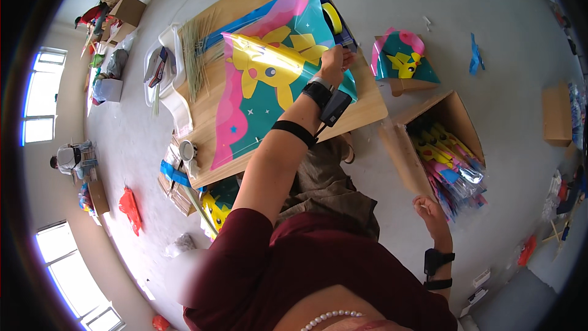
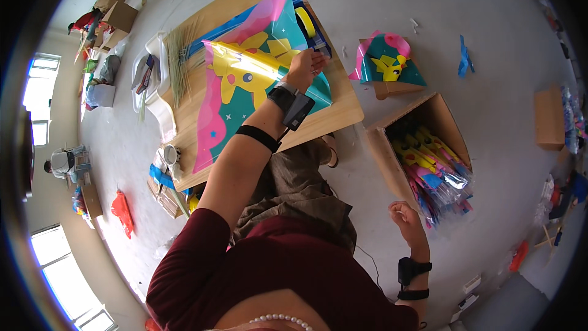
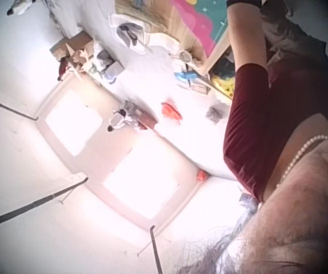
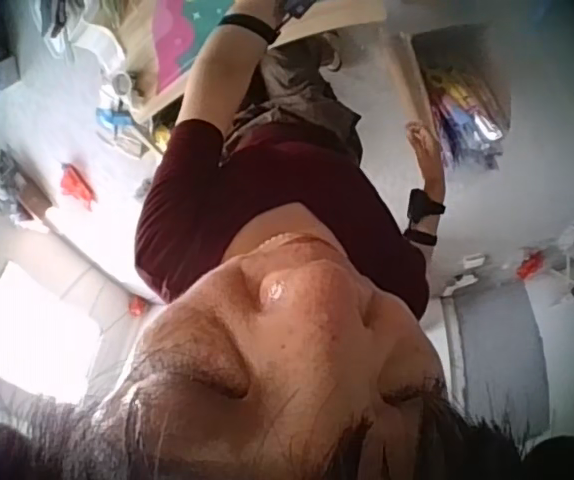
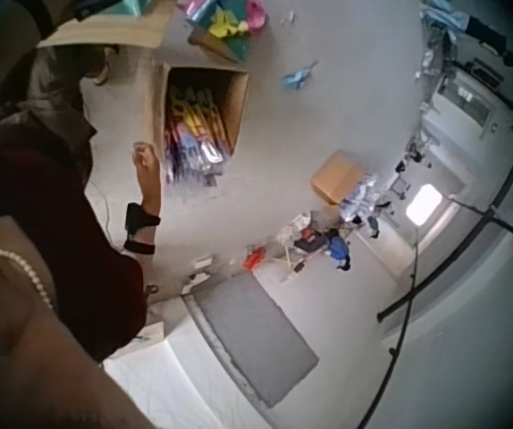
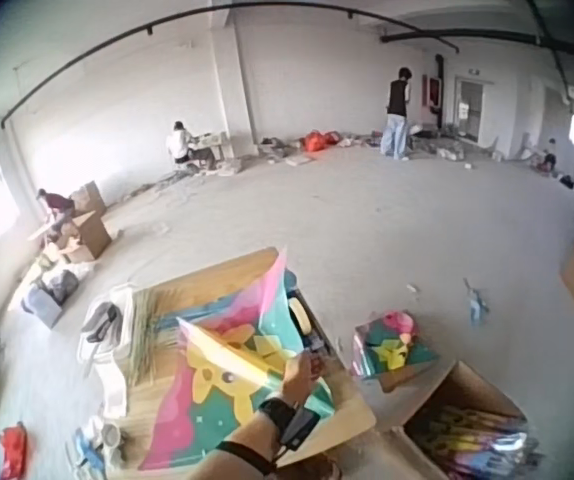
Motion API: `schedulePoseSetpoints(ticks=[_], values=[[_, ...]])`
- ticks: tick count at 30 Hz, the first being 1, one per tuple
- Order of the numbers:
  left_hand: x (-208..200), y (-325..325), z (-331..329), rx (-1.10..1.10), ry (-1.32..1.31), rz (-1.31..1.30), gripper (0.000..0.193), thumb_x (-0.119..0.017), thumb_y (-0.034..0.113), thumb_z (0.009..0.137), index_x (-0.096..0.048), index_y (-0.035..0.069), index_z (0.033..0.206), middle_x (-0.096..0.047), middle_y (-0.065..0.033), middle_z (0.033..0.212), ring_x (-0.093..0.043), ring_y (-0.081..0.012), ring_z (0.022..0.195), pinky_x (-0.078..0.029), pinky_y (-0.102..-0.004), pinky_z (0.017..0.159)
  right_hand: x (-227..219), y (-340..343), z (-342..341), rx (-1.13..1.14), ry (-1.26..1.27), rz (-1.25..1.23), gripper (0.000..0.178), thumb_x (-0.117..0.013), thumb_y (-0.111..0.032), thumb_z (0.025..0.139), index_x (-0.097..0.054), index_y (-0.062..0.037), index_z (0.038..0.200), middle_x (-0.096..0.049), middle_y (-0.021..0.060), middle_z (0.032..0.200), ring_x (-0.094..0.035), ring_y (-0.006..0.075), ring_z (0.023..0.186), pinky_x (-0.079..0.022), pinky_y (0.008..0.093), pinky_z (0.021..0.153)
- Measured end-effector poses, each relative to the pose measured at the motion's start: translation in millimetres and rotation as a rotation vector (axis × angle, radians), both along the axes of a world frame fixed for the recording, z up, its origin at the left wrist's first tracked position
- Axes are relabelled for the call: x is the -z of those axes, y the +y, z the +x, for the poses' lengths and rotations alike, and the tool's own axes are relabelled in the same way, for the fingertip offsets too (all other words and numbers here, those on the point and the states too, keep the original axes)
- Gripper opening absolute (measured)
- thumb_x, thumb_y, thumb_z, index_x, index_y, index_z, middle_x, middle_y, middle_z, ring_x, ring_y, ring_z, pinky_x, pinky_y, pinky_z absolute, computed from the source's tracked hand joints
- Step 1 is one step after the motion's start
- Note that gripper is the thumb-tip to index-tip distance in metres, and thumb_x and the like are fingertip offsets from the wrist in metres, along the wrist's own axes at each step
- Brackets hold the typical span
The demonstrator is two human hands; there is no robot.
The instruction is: The person assembles a Pikachu-themed kite by attaching a thin rod to the kite's surface using a tape dispenser. They smooth the kite material, fold the edges, and secure the rod with tape. The person then attaches a string to the kite's frame.
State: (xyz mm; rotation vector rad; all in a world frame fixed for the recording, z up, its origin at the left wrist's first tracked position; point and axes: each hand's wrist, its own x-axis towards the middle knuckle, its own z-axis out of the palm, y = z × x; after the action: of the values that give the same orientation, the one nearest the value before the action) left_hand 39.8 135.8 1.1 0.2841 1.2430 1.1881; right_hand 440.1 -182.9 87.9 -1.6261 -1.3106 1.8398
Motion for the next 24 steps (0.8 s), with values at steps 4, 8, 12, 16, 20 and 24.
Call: schedulePoseSetpoints(ticks=[4,8,12,16,20,24], values=[[5.1,-6.6,-0.9,-0.011,0.057,0.037,0.031,-0.05,0.029,0.101,-0.065,0.003,0.11,-0.073,-0.0101,0.106,-0.07,-0.0178,0.094,-0.047,-0.0308,0.075,41.9,-1.9,19.1,0.002,0.011,-0.013,0.01,-0.062,-0.013,0.1,-0.063,-0.0024,0.101,-0.06,-0.0005,0.105,-0.053,0.0069,0.096,-0.043,0.0234,0.088],[51.5,-8.4,8.8,-0.14,0.115,0.114,0.017,-0.063,0.022,0.09,-0.07,0.006,0.091,-0.072,-0.006,0.086,-0.067,-0.0165,0.076,-0.048,-0.0322,0.068,45.5,-1.2,22.9,0.015,-0.036,-0.099,0.012,-0.062,-0.013,0.099,-0.063,-0.0025,0.104,-0.059,-0.0021,0.099,-0.052,0.006,0.093,-0.042,0.0217,0.087],[47.2,-23.7,42.3,-0.244,0.12,0.088,0.016,-0.062,0.015,0.089,-0.067,0.002,0.082,-0.065,-0.0061,0.075,-0.061,-0.0172,0.067,-0.046,-0.0301,0.061,43.3,-2.0,11.9,0.005,-0.058,-0.111,0.012,-0.06,-0.014,0.099,-0.062,-0.0033,0.103,-0.053,-0.0034,0.094,-0.048,0.0058,0.09,-0.04,0.0206,0.084],[53.4,-34.6,48.6,-0.274,0.038,0.093,0.016,-0.056,0.013,0.093,-0.067,0.001,0.089,-0.067,-0.0053,0.08,-0.062,-0.0161,0.068,-0.046,-0.0281,0.061,43.0,4.2,13.8,-0.042,-0.066,-0.113,0.012,-0.06,-0.015,0.099,-0.062,-0.0032,0.103,-0.054,-0.0031,0.094,-0.048,0.006,0.09,-0.04,0.0211,0.085],[35.6,-46.1,46.9,-0.348,0.022,0.06,0.022,-0.053,0.011,0.092,-0.067,-0.004,0.084,-0.066,-0.0078,0.075,-0.06,-0.0168,0.069,-0.048,-0.0301,0.065,44.8,7.8,16.8,-0.06,-0.052,-0.118,0.016,-0.062,-0.017,0.101,-0.062,-0.002,0.106,-0.057,-0.0018,0.098,-0.052,0.0065,0.094,-0.042,0.0221,0.089],[29.9,-50.7,42.7,-0.291,0.019,0.06,0.021,-0.053,0.014,0.094,-0.068,-0.002,0.092,-0.068,-0.008,0.084,-0.064,-0.0177,0.075,-0.05,-0.0302,0.069,48.7,7.3,20.6,-0.069,-0.032,-0.118,0.02,-0.062,-0.019,0.102,-0.063,-0.0004,0.109,-0.061,-0.0002,0.102,-0.056,0.0075,0.1,-0.043,0.0235,0.094]])
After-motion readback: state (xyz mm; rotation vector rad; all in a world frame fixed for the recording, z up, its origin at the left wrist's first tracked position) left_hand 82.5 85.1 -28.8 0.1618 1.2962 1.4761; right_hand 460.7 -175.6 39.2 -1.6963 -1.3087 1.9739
